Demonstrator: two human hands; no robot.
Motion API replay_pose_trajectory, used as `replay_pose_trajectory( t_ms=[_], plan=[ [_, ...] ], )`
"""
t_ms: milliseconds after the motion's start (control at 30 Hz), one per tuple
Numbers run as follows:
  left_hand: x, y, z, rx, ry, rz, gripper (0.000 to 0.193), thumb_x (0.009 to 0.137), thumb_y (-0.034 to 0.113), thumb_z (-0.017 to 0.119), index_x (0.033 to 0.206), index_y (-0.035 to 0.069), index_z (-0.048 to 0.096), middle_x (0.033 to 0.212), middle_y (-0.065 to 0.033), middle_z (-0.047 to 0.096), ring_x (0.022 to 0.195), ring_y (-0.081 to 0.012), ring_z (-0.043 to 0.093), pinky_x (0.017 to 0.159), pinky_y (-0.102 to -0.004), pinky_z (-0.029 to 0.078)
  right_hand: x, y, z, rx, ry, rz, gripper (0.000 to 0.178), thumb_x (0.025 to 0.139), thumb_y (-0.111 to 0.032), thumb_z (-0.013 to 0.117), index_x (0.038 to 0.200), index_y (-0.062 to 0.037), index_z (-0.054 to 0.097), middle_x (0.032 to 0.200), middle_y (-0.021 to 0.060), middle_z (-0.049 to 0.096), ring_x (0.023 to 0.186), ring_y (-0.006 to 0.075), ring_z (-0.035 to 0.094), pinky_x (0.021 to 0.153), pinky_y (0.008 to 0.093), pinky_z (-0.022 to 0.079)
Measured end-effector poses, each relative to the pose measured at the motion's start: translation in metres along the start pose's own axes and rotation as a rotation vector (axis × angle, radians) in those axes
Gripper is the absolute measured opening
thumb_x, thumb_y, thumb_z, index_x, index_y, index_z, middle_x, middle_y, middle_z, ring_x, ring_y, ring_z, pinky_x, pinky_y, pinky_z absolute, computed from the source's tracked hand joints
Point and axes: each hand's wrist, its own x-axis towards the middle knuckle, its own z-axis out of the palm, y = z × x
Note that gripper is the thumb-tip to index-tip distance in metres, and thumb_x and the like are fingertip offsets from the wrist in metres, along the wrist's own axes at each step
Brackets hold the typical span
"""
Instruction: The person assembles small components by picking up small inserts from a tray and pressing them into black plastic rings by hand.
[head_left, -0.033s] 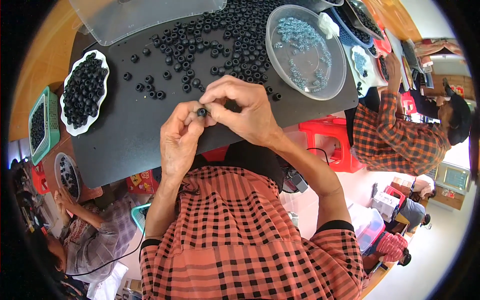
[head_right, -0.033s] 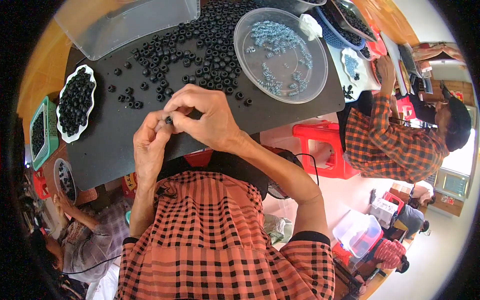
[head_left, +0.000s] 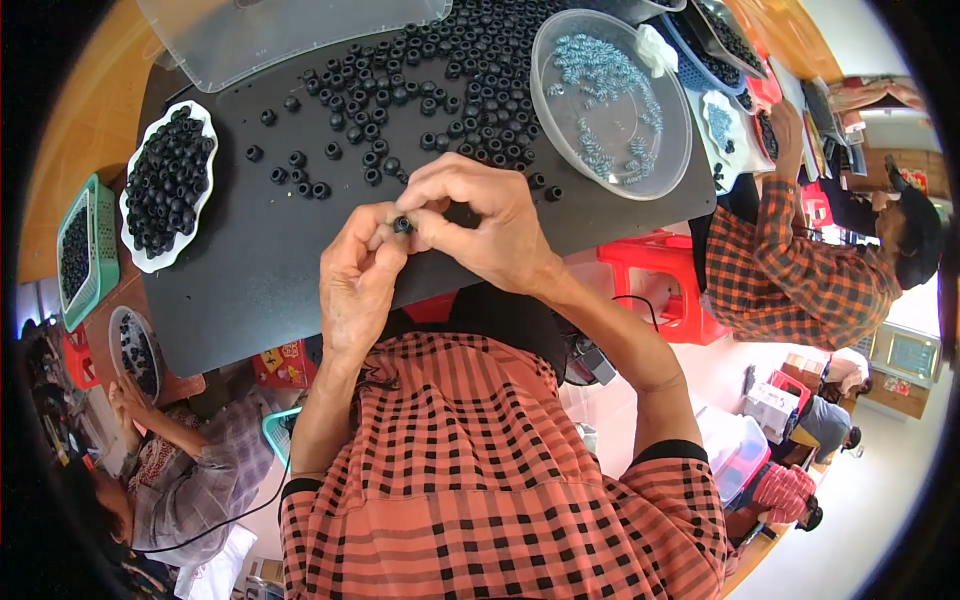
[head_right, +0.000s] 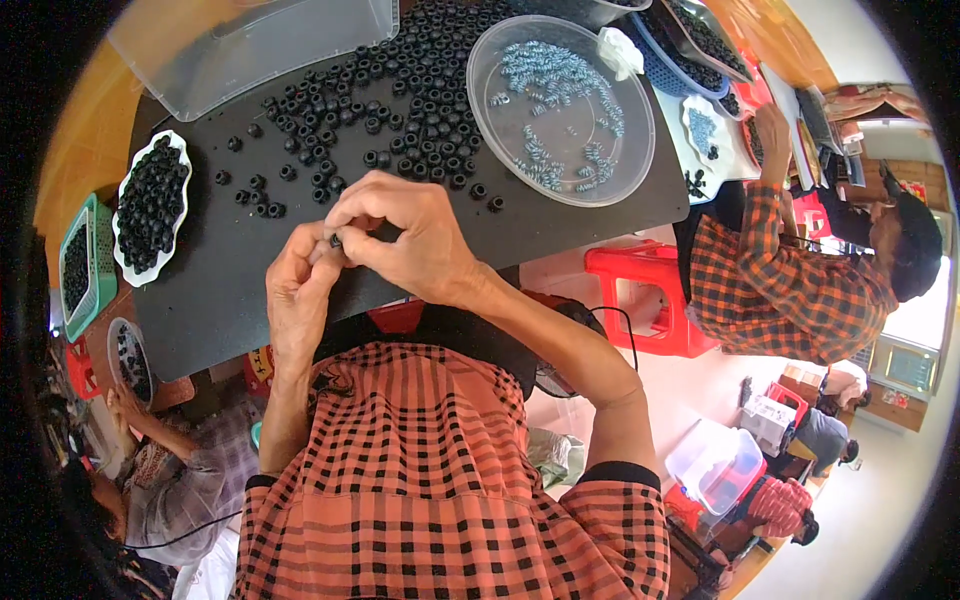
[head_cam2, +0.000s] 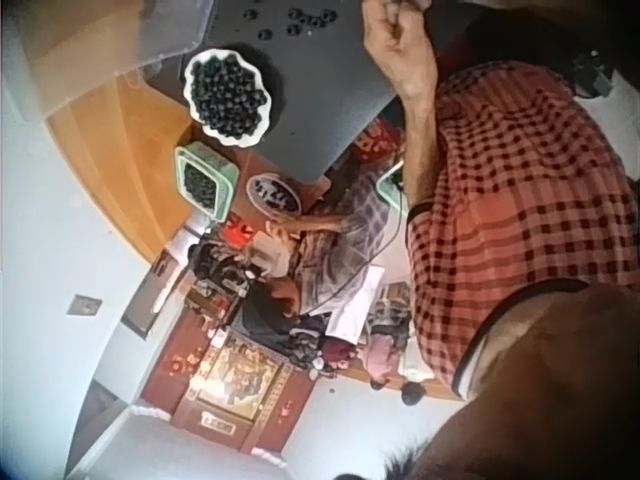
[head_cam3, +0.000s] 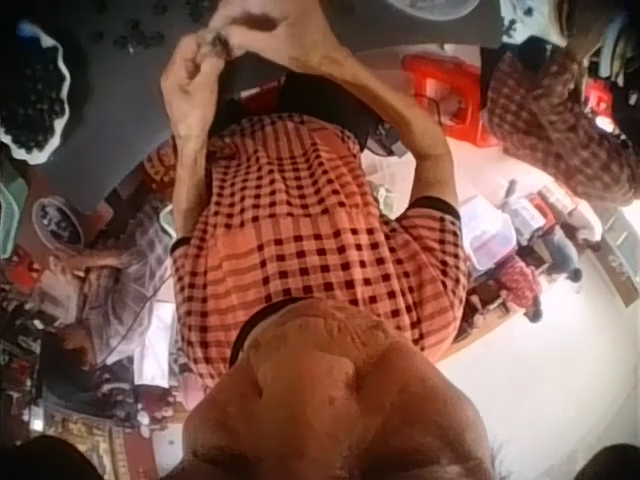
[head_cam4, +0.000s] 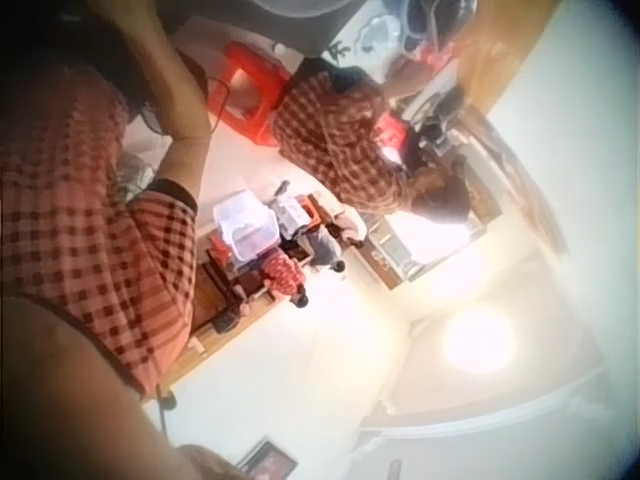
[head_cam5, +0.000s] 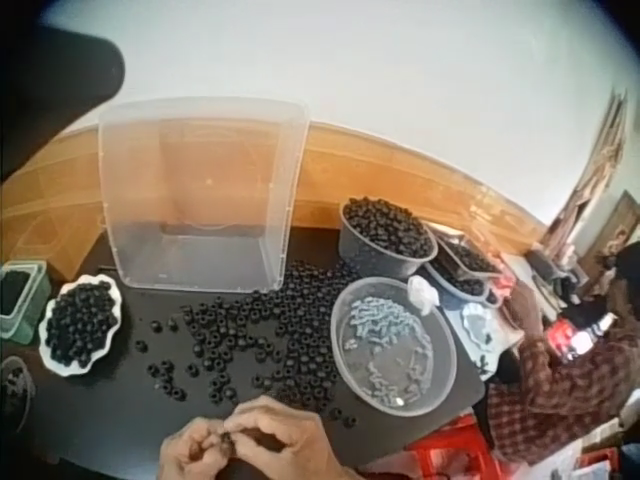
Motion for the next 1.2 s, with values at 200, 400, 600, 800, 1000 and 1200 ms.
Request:
replay_pose_trajectory(
  t_ms=[200,400,600,800,1000,1200],
  plan=[
    [0.001,0.002,0.0,-0.014,-0.015,0.01,0.016,0.091,0.0,0.053,0.105,-0.001,0.061,0.075,0.0079,0.048,0.069,-0.0004,0.043,0.07,-0.0165,0.041,0.0,0.004,0.0,-0.139,-0.029,-0.15,0.018,0.076,0.006,0.067,0.093,0.0001,0.067,0.093,0.0093,0.066,0.077,0.0122,0.063,0.066,0.0247,0.052],
    [0.001,-0.005,-0.001,-0.03,-0.003,0.043,0.016,0.092,0.002,0.053,0.106,-0.001,0.06,0.08,0.0061,0.053,0.073,-0.0005,0.046,0.072,-0.0168,0.042,-0.002,0.007,0.002,0.0,-0.024,0.005,0.019,0.077,0.005,0.067,0.095,-0.0017,0.069,0.094,0.0091,0.066,0.076,0.0128,0.063,0.067,0.026,0.052],
    [0.001,-0.005,0.002,-0.054,0.013,0.06,0.016,0.094,0.004,0.054,0.108,-0.002,0.06,0.084,0.003,0.058,0.077,-0.0014,0.05,0.074,-0.018,0.043,-0.005,0.017,0.002,-0.024,-0.024,-0.076,0.02,0.081,0.005,0.066,0.099,-0.0016,0.07,0.094,0.009,0.066,0.076,0.0127,0.063,0.067,0.0261,0.052],
    [-0.001,-0.005,0.0,0.023,0.023,0.081,0.016,0.093,0.002,0.054,0.107,-0.001,0.06,0.087,0.0018,0.058,0.079,-0.0024,0.052,0.075,-0.0184,0.044,-0.006,0.019,0.002,-0.035,0.02,-0.106,0.018,0.081,0.004,0.066,0.097,-0.0021,0.068,0.092,0.0087,0.067,0.075,0.0125,0.063,0.063,0.0246,0.052],
    [-0.001,-0.001,0.001,0.196,0.065,0.099,0.016,0.089,-0.001,0.054,0.103,0.001,0.061,0.078,0.0037,0.055,0.071,-0.0019,0.049,0.066,-0.0183,0.042,-0.005,0.019,0.004,-0.125,0.027,-0.184,0.019,0.078,0.005,0.066,0.095,-0.003,0.068,0.091,0.0087,0.067,0.071,0.0126,0.064,0.061,0.0243,0.051],
    [0.0,0.004,0.001,0.34,0.042,0.11,0.016,0.089,-0.001,0.054,0.103,0.001,0.061,0.071,0.0048,0.051,0.066,-0.0012,0.044,0.061,-0.018,0.039,-0.005,0.019,0.007,-0.139,0.044,-0.177,0.02,0.078,0.004,0.067,0.097,-0.0028,0.068,0.089,0.008,0.067,0.071,0.0132,0.064,0.061,0.0247,0.051]
  ],
)
